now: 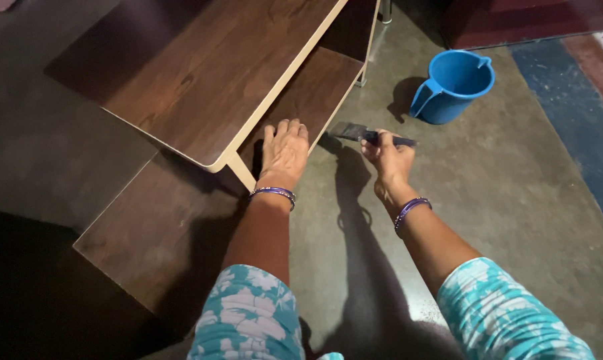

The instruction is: The person uses a paintbrush to apply a dark finish to the edges and shelves of a wooden cabinet. They repeatedly dip the brush into a blue plastic cup and paint the vertical and horizontal surfaces of the cabinet.

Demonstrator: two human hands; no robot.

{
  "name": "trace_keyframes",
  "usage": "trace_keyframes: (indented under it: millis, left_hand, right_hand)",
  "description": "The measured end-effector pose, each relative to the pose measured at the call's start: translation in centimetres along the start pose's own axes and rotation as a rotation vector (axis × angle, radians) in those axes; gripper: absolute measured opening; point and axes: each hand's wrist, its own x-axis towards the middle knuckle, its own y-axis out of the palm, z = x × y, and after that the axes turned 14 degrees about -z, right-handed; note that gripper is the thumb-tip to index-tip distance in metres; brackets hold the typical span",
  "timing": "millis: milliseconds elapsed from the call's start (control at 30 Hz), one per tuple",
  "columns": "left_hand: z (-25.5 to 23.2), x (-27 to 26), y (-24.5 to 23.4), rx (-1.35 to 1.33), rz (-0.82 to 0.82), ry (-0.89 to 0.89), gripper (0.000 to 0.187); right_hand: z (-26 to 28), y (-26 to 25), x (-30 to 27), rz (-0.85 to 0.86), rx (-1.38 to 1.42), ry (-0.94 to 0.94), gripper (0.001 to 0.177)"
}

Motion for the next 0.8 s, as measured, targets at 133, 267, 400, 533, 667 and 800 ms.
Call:
trace_keyframes:
  millis: [133,267,400,533,667,800]
  left_hand:
    - [-0.1,-0.6,-0.6,0.024,0.028,0.006,0.041]
    - [-0.7,-0.5,-1.3,-0.005,0.068,-0.015,0.038]
    - [-1.0,-0.5,-1.7,-0.03,0.112,-0.045,0.037]
    - [-1.0,-0.7,-1.0,0.018,0.115,-0.047,0.037]
    - [-0.6,-1.0,-0.2,0.035,0.09,-0.047,0.037]
    - [-0.8,-0.9,-0.8,0.051,0.228,-0.076,0.037]
  right_hand:
    - [-0.9,-0.3,-2.4,0.108,0.014,0.064,0.022]
    - [-1.2,-0.3,-3.9,0.128,-0.052,0.102,0.022]
    - [-1.9,-0.2,-3.3,0.045,0.018,-0.032,0.021]
    - [-2.0,0.2,-2.9,0.057,0.016,0.004,0.018]
    - [-2.3,0.3,-4.2,0.108,-0.023,0.054,0.019]
    - [-1.6,-0.3,-5.4,0.132,-0.058,0.114,0.02]
